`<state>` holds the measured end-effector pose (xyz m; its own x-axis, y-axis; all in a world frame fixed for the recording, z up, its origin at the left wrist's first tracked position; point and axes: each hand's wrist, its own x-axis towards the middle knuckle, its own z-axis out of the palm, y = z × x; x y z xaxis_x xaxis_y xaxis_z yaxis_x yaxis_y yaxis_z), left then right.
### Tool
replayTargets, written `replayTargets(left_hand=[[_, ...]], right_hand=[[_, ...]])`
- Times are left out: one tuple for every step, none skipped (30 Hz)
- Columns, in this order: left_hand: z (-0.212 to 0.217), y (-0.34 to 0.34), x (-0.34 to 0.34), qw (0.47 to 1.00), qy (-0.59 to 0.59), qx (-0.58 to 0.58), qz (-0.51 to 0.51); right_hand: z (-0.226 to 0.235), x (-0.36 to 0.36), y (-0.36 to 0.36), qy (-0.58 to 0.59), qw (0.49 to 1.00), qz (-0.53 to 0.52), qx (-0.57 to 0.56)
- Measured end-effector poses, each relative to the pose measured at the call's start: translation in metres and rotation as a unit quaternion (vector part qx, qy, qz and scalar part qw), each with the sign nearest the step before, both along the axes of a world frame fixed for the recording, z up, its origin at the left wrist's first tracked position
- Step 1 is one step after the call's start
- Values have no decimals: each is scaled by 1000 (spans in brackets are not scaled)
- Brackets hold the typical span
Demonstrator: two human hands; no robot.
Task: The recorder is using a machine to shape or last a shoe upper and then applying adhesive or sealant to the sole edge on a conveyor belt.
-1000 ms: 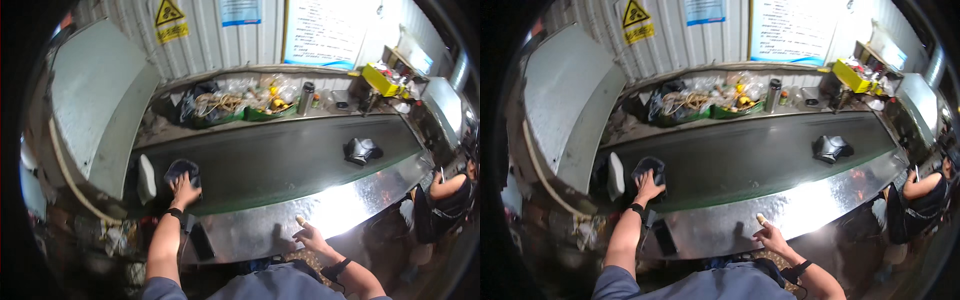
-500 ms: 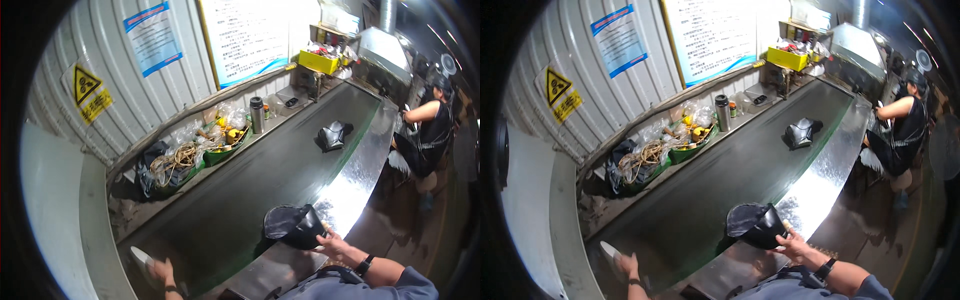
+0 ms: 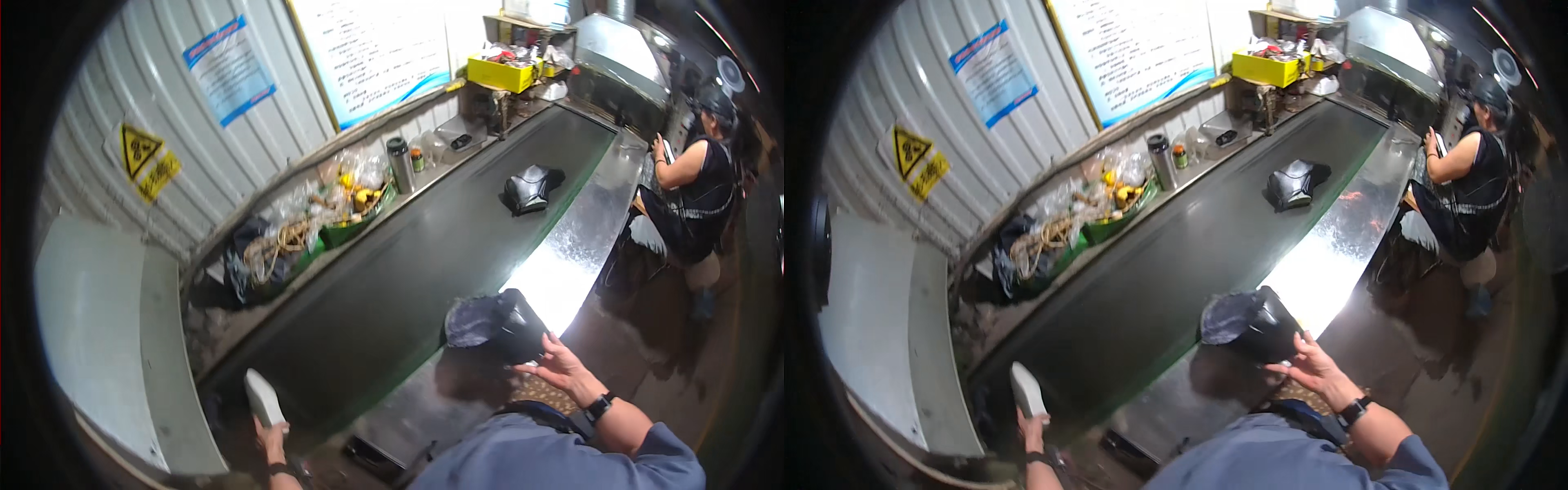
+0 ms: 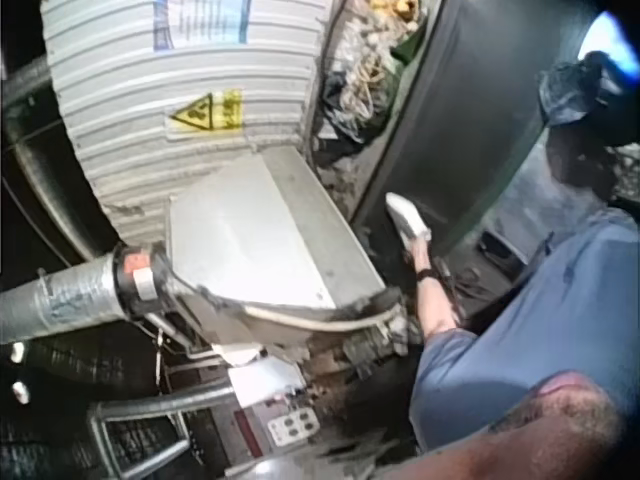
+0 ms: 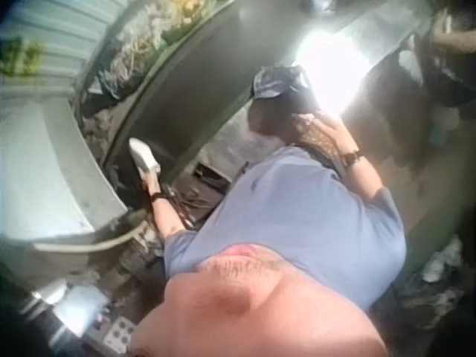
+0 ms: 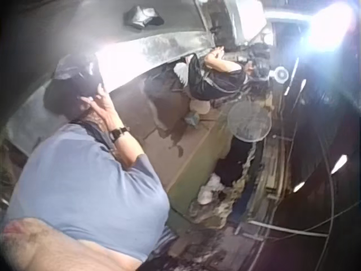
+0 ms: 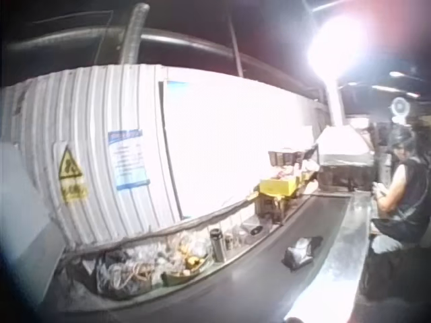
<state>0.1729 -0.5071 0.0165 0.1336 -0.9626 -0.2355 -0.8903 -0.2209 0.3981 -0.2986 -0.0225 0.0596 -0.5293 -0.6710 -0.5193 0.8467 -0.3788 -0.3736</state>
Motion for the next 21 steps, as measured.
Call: replayTargets(left_hand=[[21, 23, -12, 988, -118, -62, -73], [16, 35, -5, 980, -138, -108, -92], [49, 73, -48, 925, -223, -246, -184], [67, 92, -74, 879, -213, -315, -289], [91, 119, -97, 865, -201, -308, -342], [101, 140, -119, 857, -177, -287, -389], [97, 159, -138, 837, -158, -295, -433], [94, 181, -155, 820, -142, -319, -453], [89, 204, -174, 805, -120, -334, -476], [93, 232, -196, 807, -78, -305, -499], [87, 256, -211, 798, -56, -305, -516], [62, 275, -218, 754, -69, -350, -552], [51, 300, -229, 724, -52, -407, -555], [42, 323, -239, 709, 6, -432, -557], [24, 339, -247, 670, 7, -480, -567], [18, 357, -255, 668, 22, -468, -578], [10, 369, -263, 663, 42, -457, -591], [4, 378, -266, 664, 21, -421, -618], [1, 385, -269, 661, 1, -384, -644], [-5, 387, -267, 649, 10, -315, -692], [10, 381, -271, 686, 117, -258, -670]], right_hand=[[-6, -5, 0, 9, 1000, 20, 2], [-8, -10, -8, 3, 999, 37, 24], [-13, -14, -8, 23, 999, 37, 26], [-15, -21, -6, 44, 996, 68, 38], [-29, -29, -4, 41, 995, 84, 33], [-21, -29, -8, 60, 994, 92, 18], [-32, -36, -7, 66, 993, 91, 23], [-31, -40, -12, 6, 994, 82, 69], [-27, -41, -18, 36, 990, 121, 70], [-28, -45, -19, 27, 990, 108, 89], [-29, -48, -20, 19, 990, 96, 104], [-31, -49, -22, 21, 988, 105, 108], [-34, -51, -22, 41, 987, 103, 114], [-37, -53, -21, 60, 986, 99, 121], [-39, -54, -19, 63, 985, 102, 125], [-39, -57, -15, 80, 985, 92, 122], [-38, -61, -12, 97, 985, 82, 119], [-26, -54, -13, 119, 981, 81, 131], [-14, -51, -10, 119, 980, 89, 136], [-3, -48, -8, 189, 968, 77, 147], [12, -45, -4, 256, 952, 64, 158]])
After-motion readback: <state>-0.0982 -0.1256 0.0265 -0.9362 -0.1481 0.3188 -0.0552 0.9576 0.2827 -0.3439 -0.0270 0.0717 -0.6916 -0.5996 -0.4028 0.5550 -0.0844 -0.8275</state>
